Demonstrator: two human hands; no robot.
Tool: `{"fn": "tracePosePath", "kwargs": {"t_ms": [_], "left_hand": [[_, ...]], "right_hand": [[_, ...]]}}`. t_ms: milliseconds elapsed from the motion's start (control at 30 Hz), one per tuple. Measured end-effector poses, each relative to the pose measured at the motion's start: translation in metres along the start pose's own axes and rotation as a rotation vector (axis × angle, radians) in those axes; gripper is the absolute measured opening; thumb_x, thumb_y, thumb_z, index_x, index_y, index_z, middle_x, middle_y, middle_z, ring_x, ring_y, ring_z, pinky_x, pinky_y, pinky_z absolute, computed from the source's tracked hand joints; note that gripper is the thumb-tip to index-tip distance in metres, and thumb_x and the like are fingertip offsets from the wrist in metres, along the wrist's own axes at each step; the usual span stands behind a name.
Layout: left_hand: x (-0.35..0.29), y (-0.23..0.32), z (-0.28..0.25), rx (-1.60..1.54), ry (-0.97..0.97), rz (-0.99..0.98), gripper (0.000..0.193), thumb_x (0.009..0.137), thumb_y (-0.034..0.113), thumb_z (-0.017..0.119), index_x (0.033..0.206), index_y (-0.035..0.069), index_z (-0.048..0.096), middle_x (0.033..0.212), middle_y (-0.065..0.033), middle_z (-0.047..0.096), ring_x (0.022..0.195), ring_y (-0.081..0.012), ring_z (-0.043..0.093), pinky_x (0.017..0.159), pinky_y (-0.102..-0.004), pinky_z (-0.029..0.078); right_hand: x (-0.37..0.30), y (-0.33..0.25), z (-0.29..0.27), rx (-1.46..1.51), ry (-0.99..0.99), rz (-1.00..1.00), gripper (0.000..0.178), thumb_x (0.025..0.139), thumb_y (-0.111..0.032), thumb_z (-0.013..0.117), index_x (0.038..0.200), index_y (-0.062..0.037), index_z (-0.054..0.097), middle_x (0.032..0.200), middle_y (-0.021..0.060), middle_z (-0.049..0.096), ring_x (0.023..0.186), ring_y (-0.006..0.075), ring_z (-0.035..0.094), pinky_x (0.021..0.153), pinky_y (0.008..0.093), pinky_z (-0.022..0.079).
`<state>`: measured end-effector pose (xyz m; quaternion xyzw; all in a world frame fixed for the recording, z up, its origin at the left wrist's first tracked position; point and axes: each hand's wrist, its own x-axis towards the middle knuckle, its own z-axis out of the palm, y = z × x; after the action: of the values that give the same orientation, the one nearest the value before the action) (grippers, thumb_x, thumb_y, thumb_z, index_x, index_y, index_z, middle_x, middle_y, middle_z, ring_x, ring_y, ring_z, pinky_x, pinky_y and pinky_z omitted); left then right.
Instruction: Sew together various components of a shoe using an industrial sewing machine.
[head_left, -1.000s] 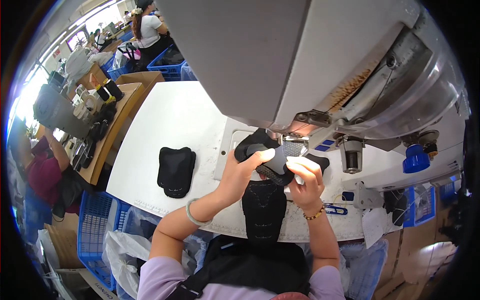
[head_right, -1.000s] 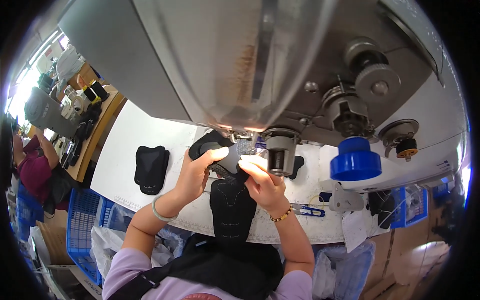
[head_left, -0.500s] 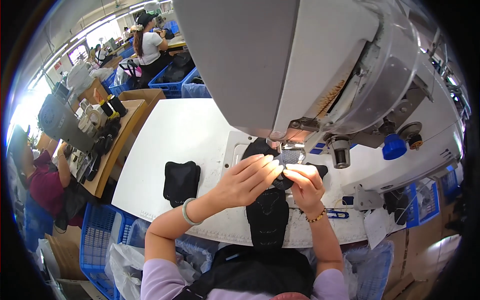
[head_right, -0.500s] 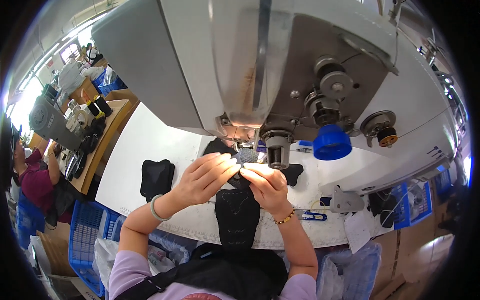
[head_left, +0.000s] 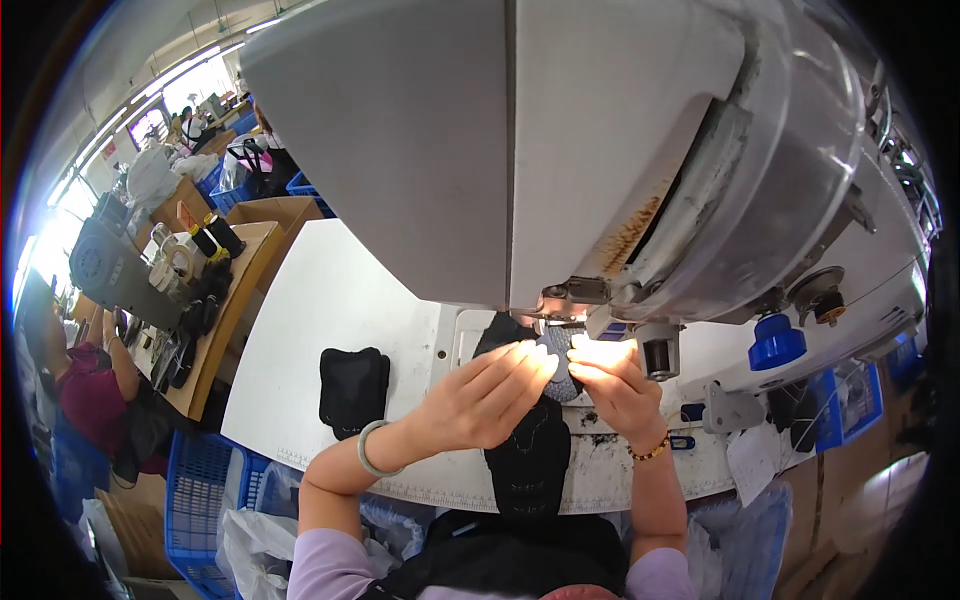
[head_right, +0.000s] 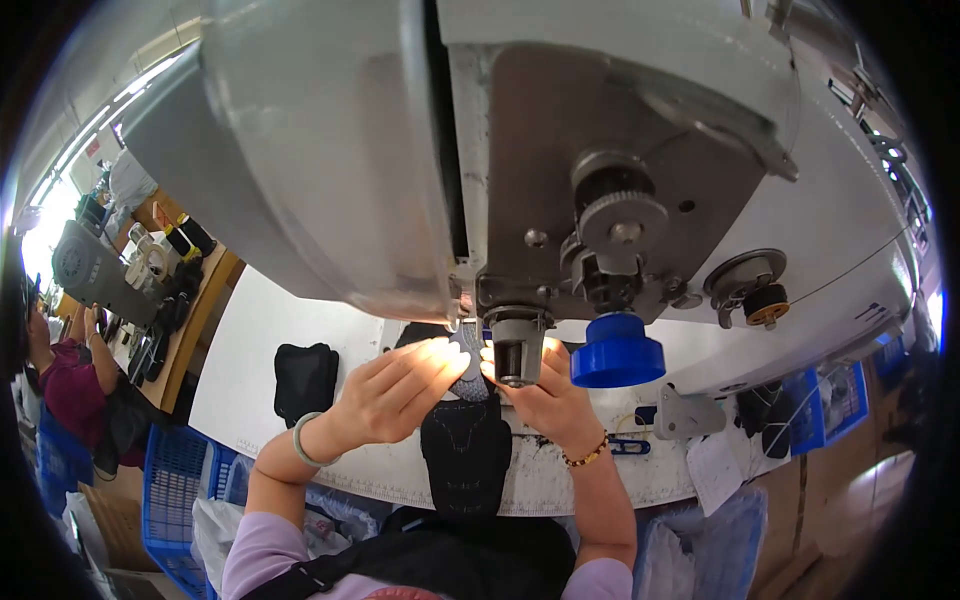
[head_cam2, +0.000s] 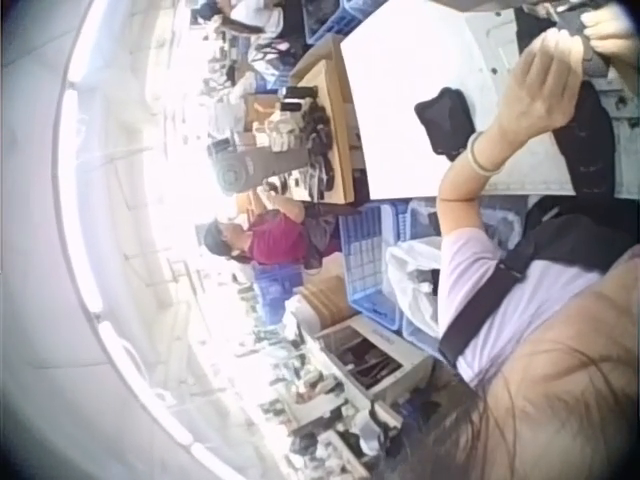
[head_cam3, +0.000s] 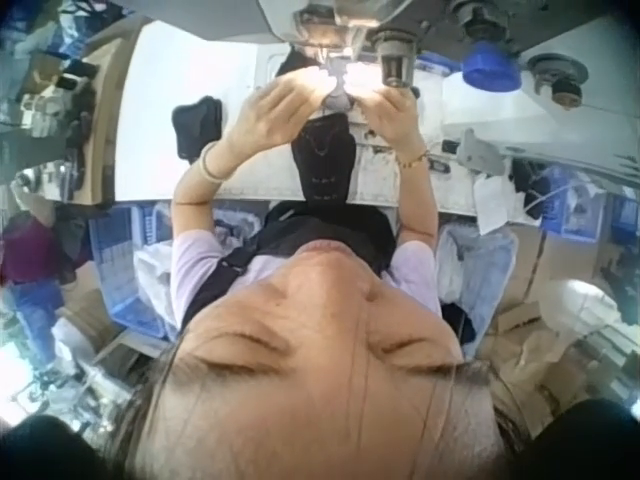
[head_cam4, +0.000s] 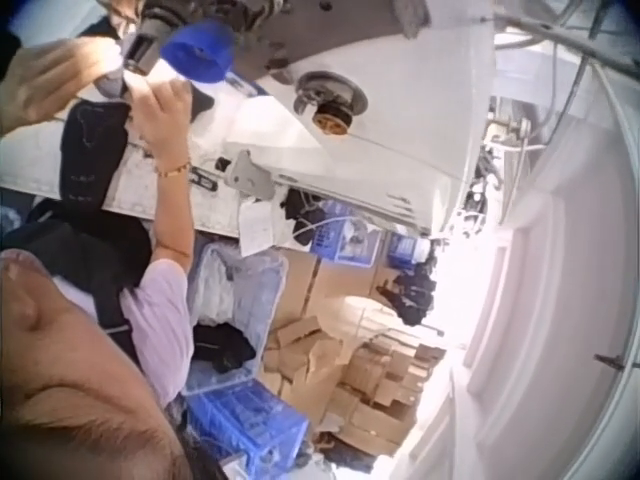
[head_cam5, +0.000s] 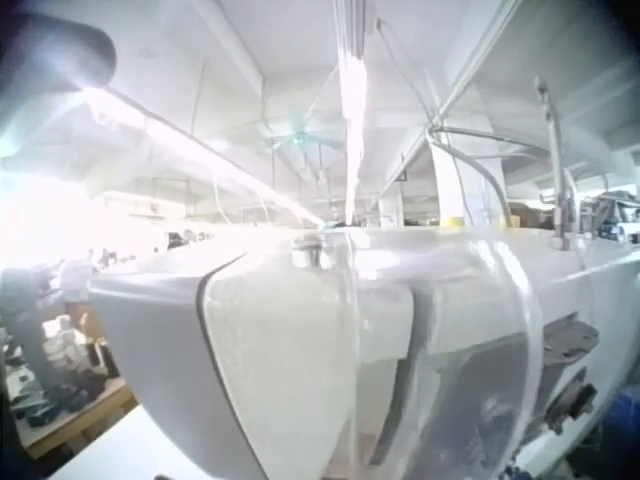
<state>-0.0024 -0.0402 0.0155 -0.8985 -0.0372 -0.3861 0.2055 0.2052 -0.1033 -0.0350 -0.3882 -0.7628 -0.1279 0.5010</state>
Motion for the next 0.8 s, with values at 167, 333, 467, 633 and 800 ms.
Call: {"fn": "tracePosePath", "kwargs": {"t_ms": [167, 333, 467, 633, 800], "left_hand": [[-0.003, -0.013, 0.007, -0.074, 0.033, -0.06, 0.033, 0.068, 0.002, 0.062, 0.101, -0.001, 0.062, 0.098, -0.0071, 0.06, 0.09, -0.0216, 0.06, 0.082, -0.0308, 0.052], [-0.016, -0.035, 0.017, -0.23, 0.048, -0.072, 0.035, 0.067, -0.001, 0.061, 0.103, 0.0, 0.062, 0.099, -0.0062, 0.06, 0.09, -0.0208, 0.061, 0.079, -0.0307, 0.053], [-0.02, -0.041, 0.025, -0.387, 0.089, -0.139, 0.036, 0.065, -0.007, 0.06, 0.101, -0.001, 0.062, 0.099, -0.009, 0.062, 0.091, -0.0246, 0.063, 0.077, -0.0315, 0.054], [-0.026, -0.038, 0.037, -0.318, 0.159, -0.223, 0.036, 0.062, -0.008, 0.062, 0.097, 0.0, 0.062, 0.1, -0.0104, 0.062, 0.087, -0.0255, 0.063, 0.074, -0.0317, 0.054], [-0.024, -0.039, 0.038, -0.357, 0.198, -0.246, 0.032, 0.064, -0.009, 0.064, 0.093, 0.003, 0.065, 0.097, -0.0086, 0.064, 0.082, -0.0225, 0.063, 0.068, -0.0297, 0.053]], "right_hand": [[0.006, 0.0, -0.004, -0.094, -0.08, -0.003, 0.028, 0.074, -0.002, 0.067, 0.1, -0.0122, 0.068, 0.109, 0.0011, 0.061, 0.101, 0.0182, 0.058, 0.089, 0.0351, 0.043], [0.02, -0.026, 0.01, -0.247, -0.061, -0.082, 0.029, 0.071, -0.001, 0.067, 0.099, -0.0096, 0.068, 0.106, 0.0009, 0.061, 0.098, 0.0167, 0.059, 0.084, 0.0338, 0.046], [0.027, -0.036, 0.018, -0.297, 0.0, 0.022, 0.029, 0.073, 0.0, 0.066, 0.1, -0.0076, 0.067, 0.101, 0.0013, 0.062, 0.088, 0.0165, 0.062, 0.074, 0.0303, 0.049], [0.027, -0.033, 0.023, -0.237, 0.069, 0.11, 0.03, 0.073, -0.005, 0.07, 0.103, -0.0094, 0.067, 0.099, 0.0023, 0.064, 0.084, 0.0171, 0.062, 0.072, 0.0308, 0.048], [0.018, -0.028, 0.023, -0.291, 0.062, 0.121, 0.03, 0.076, -0.01, 0.071, 0.105, -0.0121, 0.067, 0.098, 0.0018, 0.063, 0.084, 0.0179, 0.06, 0.075, 0.032, 0.044]]}}
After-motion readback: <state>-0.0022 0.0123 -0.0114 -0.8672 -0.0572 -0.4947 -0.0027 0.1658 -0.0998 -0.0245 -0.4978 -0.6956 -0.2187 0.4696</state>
